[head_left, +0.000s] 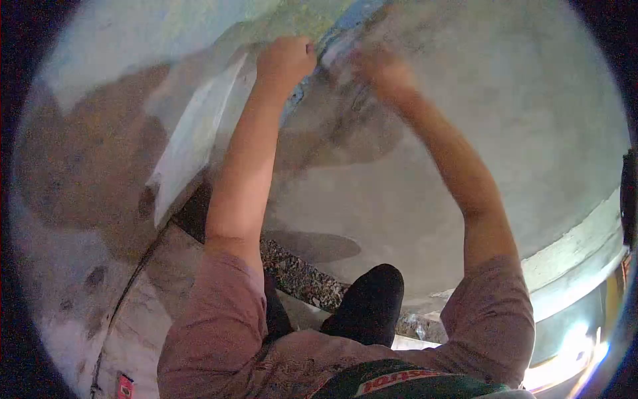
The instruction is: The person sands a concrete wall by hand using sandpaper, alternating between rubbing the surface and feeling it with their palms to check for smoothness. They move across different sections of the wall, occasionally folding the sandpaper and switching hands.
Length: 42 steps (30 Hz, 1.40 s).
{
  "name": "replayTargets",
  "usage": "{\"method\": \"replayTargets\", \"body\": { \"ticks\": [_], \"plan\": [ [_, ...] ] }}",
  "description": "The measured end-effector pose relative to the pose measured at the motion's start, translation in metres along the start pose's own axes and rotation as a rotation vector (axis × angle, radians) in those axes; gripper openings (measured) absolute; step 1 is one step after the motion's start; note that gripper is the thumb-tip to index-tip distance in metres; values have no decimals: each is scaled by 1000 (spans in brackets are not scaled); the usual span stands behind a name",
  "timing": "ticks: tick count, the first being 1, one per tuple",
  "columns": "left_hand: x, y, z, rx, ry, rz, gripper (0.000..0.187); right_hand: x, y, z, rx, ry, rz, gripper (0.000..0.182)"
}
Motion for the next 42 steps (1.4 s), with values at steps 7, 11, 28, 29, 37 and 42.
{"method": "replayTargets", "body": {
  "ticks": [7, 11, 28, 29, 37, 42],
  "plan": [
    [1, 5, -4, -4, -39, -6, 30, 51, 85, 10, -149, 122, 50, 46],
    [-13, 4, -2, -28, 18, -25, 25, 50, 144, 9, -515, 207, 182, 49],
    [-2, -6, 6, 29, -11, 13, 36, -46, 4, -4, -217, 291, 119, 50],
    [-1, -6, 6, 30, -14, 11, 36, -64, -53, -12, 8, 153, 129, 47],
    [-2, 4, 1, -37, 35, 21, 35, 3, -15, -8, 80, 178, -156, 42],
    [9, 4, -1, -19, 135, -28, 24, 41, 59, -19, -177, 460, -104, 40]
  ]
}}
Point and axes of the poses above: each hand's wrist, its own z-axis towards the middle knuckle, its own x-axis out of the back of the hand, y = z × x, the point moved 7 cm from there along z, towards the middle knuckle, and after that the axes turned 13 degrees about z, right-handed, at the moved point
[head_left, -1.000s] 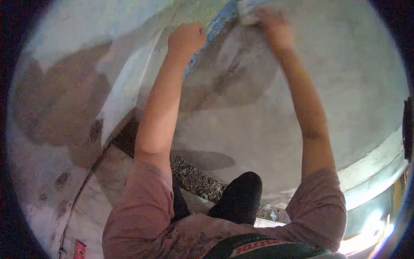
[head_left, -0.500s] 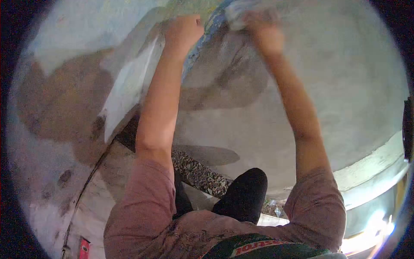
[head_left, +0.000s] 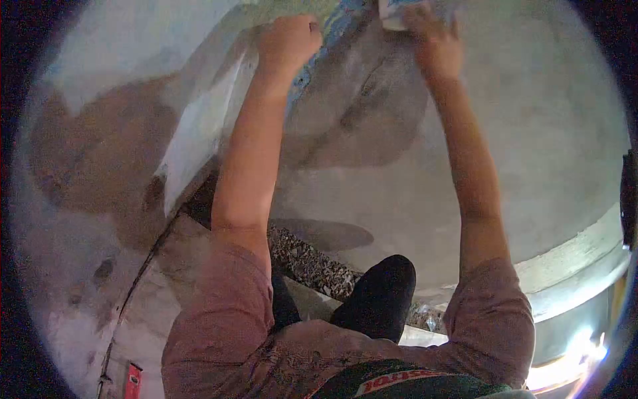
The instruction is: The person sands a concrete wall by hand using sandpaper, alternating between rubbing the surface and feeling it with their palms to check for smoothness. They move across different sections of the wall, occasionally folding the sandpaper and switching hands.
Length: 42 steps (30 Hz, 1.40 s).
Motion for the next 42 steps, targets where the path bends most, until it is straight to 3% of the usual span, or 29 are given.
{"method": "replayTargets", "body": {
  "ticks": [2, 4, 5, 7, 9, 11, 13, 15, 17, 18, 19, 21, 22, 24, 26, 28, 30, 31, 33, 35, 36, 37, 39, 40, 42],
  "plan": [
    [-3, 0, 3, -1, -17, -23, 24, -37, -53, -40, 63, -206, 206, 39],
    [-11, 0, 4, 5, 0, -12, 24, -45, -138, -91, 279, -411, 63, 44],
    [-10, 3, 1, 4, -5, -15, 24, -39, -141, -95, 277, -417, 63, 44],
    [-9, 8, 0, -18, -29, 1, 25, -42, -158, -111, 500, -710, 283, 55],
    [-12, 11, 0, -22, -48, -17, 26, -46, -121, -82, 311, -642, 8, 59],
    [-19, 14, 0, -26, -71, -32, 27, -13, -66, -34, 138, -443, 101, 53],
    [-22, 13, 1, -52, -34, 73, 28, -22, -39, -28, 105, -320, 132, 48],
    [-19, 13, -2, -47, -12, 45, 28, -17, -46, -31, 75, -197, 158, 44],
    [-20, 11, 0, -46, 9, 14, 27, -32, -112, -71, 482, -554, 107, 43],
    [-29, 8, 3, -53, -44, -6, 31, -21, -113, -74, 515, -576, 152, 42],
    [-38, 5, 4, -62, -100, -24, 36, -20, -102, -70, 508, -577, 156, 42],
    [-14, 16, 0, -66, -126, -10, 35, -10, -54, -50, 125, -307, 237, 42],
    [-7, 23, -4, -61, -148, -1, 35, -15, -61, -63, 116, -314, 240, 42],
    [-20, 14, -2, -77, -185, -10, 37, -21, -107, -91, 376, -291, 173, 43],
    [-8, 24, 0, -109, -220, -5, 39, -20, -99, -90, 288, -343, 222, 45],
    [38, 54, -16, 35, -410, 77, 35, -22, -96, -104, 203, -411, 275, 47],
    [31, 54, -12, -4, -342, 83, 33, -18, -88, -114, 24, -245, 326, 46],
    [31, 54, -11, -39, -260, 89, 32, -20, -102, -128, 3, -254, 332, 46],
    [36, 64, -15, -137, -216, 48, 30, -43, -176, -181, 293, -889, 361, 46],
    [33, 74, -16, -9, -385, 76, 29, -8, -208, -213, 257, -711, 704, 43],
    [28, 76, -16, -115, -246, 82, 27, 12, -223, -233, 259, -641, 736, 44],
    [21, 78, -18, -134, -262, 75, 27, 32, -239, -253, 265, -571, 761, 44],
    [26, 88, -15, -173, -90, 1, 26, 34, -279, -312, 138, -823, 916, 44],
    [18, 92, -16, -196, -100, -7, 26, 31, -302, -351, 97, -904, 927, 43],
    [30, 117, -35, -566, 429, 60, 21, 44, -313, -384, 11, -982, 943, 41]
  ]
}}
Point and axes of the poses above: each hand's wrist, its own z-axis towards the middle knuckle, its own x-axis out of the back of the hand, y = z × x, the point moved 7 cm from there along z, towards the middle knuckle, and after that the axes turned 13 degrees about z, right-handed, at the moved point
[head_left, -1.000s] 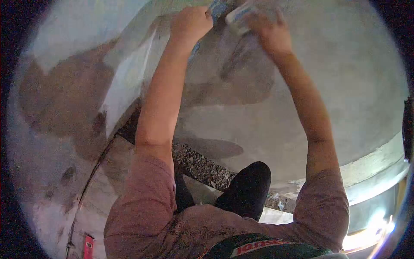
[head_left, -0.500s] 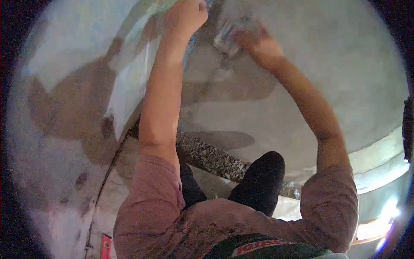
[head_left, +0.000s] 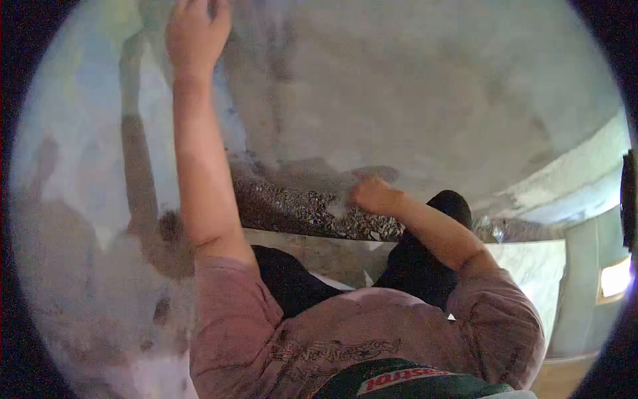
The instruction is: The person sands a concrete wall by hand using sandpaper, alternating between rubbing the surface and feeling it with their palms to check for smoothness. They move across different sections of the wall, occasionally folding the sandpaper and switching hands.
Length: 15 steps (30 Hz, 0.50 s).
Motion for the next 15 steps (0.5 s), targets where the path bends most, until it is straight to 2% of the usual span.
{"method": "replayTargets", "body": {
  "ticks": [1, 2, 3, 4, 5, 6, 7, 8, 9, 10, 12, 14, 15],
  "plan": [
    [-13, 1, -3, -25, -4, -28, 21, 0, -3, -15, -126, -212, 223, 39],
    [-31, 2, -10, -41, -80, -58, 32, -11, -8, -35, -246, -424, 459, 36],
    [-48, 10, -17, -59, -163, -93, 49, -23, -7, -45, -269, -407, 502, 36],
    [-58, 23, -22, -89, -176, -133, 49, -23, -5, -45, -150, -246, 507, 34],
    [-65, 38, -23, -177, -133, -33, 55, -16, -2, -47, -35, -78, 488, 31],
    [-71, 54, -23, -259, -77, 74, 63, 3, 0, -54, -59, -49, 498, 31],
    [-71, 56, -26, -268, -60, 50, 63, 18, -6, -57, -89, -141, 422, 30],
    [-82, 64, -34, -243, -158, -4, 74, 22, -8, -67, -120, -230, 356, 28],
    [-91, 78, -42, -219, -259, -54, 86, 20, -4, -74, -143, -211, 367, 28],
    [-94, 96, -49, -238, -250, -75, 86, 21, 0, -81, -127, -166, 381, 27],
    [-96, 119, -53, -118, -214, -31, 88, 28, 7, -97, -122, -99, 396, 25],
    [-94, 144, -47, -140, -208, -20, 88, 57, 11, -119, -81, 95, 399, 24],
    [-93, 155, -46, -143, -217, 1, 88, 63, 13, -126, -86, 113, 395, 24]
  ]
}}
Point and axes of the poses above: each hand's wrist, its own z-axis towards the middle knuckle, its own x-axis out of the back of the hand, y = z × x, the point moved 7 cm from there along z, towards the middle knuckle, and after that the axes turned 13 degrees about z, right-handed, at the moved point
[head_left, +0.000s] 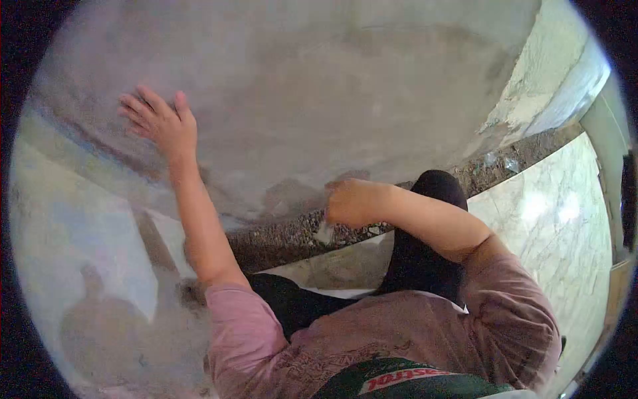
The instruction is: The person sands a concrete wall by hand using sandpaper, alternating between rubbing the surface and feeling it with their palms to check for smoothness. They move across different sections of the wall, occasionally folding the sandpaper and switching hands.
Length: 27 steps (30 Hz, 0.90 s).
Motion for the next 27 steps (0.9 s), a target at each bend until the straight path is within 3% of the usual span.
{"method": "replayTargets", "body": {
  "ticks": [6, 8, 9, 11, 12, 13, 15, 16, 18, 20, 22, 25, 27],
  "plan": [
    [8, 82, 12, -83, 12, -44, 87, 45, -12, -37, 164, 260, -31, 31],
    [10, 122, 6, -139, -25, -48, 86, 79, -17, -62, 258, 634, 6, 38],
    [11, 141, 0, -185, -62, -61, 85, 87, -20, -68, 272, 639, 7, 38],
    [14, 183, -12, -289, -151, -95, 81, 117, -16, -96, 187, 954, 74, 46],
    [19, 205, -20, -334, -191, -148, 79, 122, -16, -103, 201, 958, 79, 46],
    [21, 222, -27, -376, -233, -199, 77, 132, -12, -117, 183, 1096, 82, 48],
    [14, 239, -41, -436, -189, -172, 77, 145, -5, -142, 121, 1289, 99, 49],
    [12, 242, -47, -492, -144, -162, 77, 144, -2, -144, 135, 1283, 103, 49],
    [14, 231, -39, -486, -269, -95, 77, 148, 8, -164, 36, 1488, 25, 45],
    [23, 208, -24, -367, -175, -226, 78, 150, 14, -172, -18, 1506, -26, 44],
    [27, 177, -10, -321, -237, -161, 77, 149, 25, -176, -76, 1517, -80, 43],
    [22, 139, 1, -229, -144, -45, 77, 145, 56, -184, -150, 1573, -197, 42],
    [25, 123, 5, -190, -102, -55, 80, 147, 73, -199, -154, 1741, -207, 38]
  ]
}}
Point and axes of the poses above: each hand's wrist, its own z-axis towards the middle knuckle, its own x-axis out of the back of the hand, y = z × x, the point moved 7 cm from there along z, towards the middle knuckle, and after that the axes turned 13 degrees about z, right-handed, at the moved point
